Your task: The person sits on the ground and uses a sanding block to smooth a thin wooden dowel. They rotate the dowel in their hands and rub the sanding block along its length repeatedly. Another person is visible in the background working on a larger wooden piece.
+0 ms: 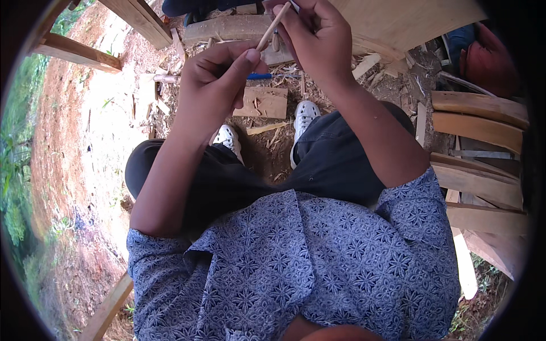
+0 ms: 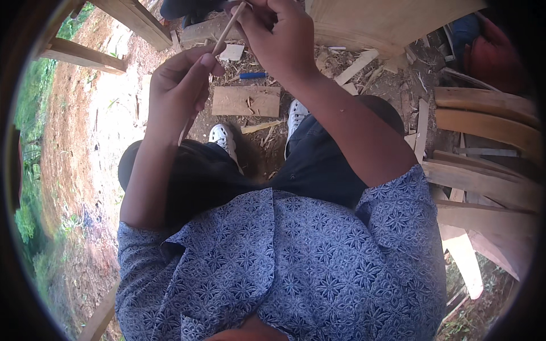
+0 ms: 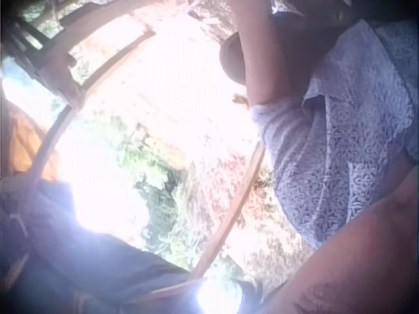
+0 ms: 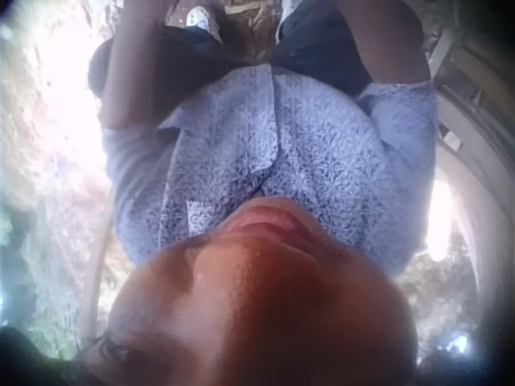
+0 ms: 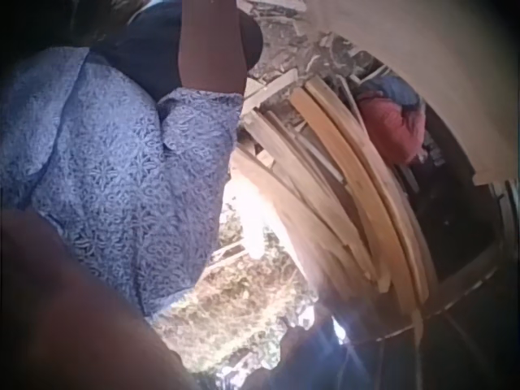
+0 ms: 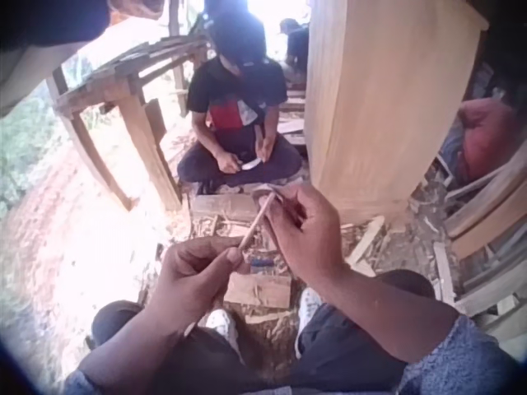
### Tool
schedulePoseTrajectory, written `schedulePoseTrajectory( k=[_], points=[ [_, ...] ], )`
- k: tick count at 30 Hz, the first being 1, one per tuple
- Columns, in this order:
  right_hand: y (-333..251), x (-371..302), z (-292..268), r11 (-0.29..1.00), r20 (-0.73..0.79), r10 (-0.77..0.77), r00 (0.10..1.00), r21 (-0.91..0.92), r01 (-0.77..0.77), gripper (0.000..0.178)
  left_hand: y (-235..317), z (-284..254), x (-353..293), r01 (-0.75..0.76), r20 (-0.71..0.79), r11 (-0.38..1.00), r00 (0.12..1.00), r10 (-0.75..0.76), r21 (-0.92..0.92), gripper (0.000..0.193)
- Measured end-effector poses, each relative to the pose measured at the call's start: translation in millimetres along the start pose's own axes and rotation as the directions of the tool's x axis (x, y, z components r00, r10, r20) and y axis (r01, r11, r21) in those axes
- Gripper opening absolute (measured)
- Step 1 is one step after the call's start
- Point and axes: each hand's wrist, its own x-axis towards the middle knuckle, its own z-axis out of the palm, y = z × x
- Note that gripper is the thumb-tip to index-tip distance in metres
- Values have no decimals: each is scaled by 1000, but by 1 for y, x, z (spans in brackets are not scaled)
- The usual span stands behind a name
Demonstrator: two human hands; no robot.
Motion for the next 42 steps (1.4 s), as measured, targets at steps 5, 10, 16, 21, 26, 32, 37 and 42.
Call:
schedulePoseTrajectory(
  k=[5,10,16,21,26,32,37,42],
  points=[
    [5,13,-25,965,-69,189,980,201,-171,15,2,-7,3,-80,20,993,996,82,-89,26],
    [-9,13,-20,970,-85,174,981,188,-156,15,13,-1,-3,-32,16,999,999,32,3,31],
    [-22,-4,-18,924,156,99,983,353,-149,20,8,-3,-7,-2,16,999,1000,1,37,36],
    [-43,-11,-12,887,161,313,936,302,-348,17,8,-5,-6,-7,70,999,998,4,40,39],
    [-9,-31,-9,993,169,-20,985,122,0,15,2,6,-4,-30,34,998,999,29,48,38],
    [10,-14,-13,1000,198,-19,980,15,16,14,-5,1,0,-18,40,998,999,15,62,37],
    [0,-32,-5,998,234,-65,970,-13,70,11,-3,-2,-3,85,35,995,996,-83,-46,40],
    [4,-31,-5,989,260,-127,957,111,101,12,-3,-9,0,196,185,945,971,-150,-261,45]
  ],
)
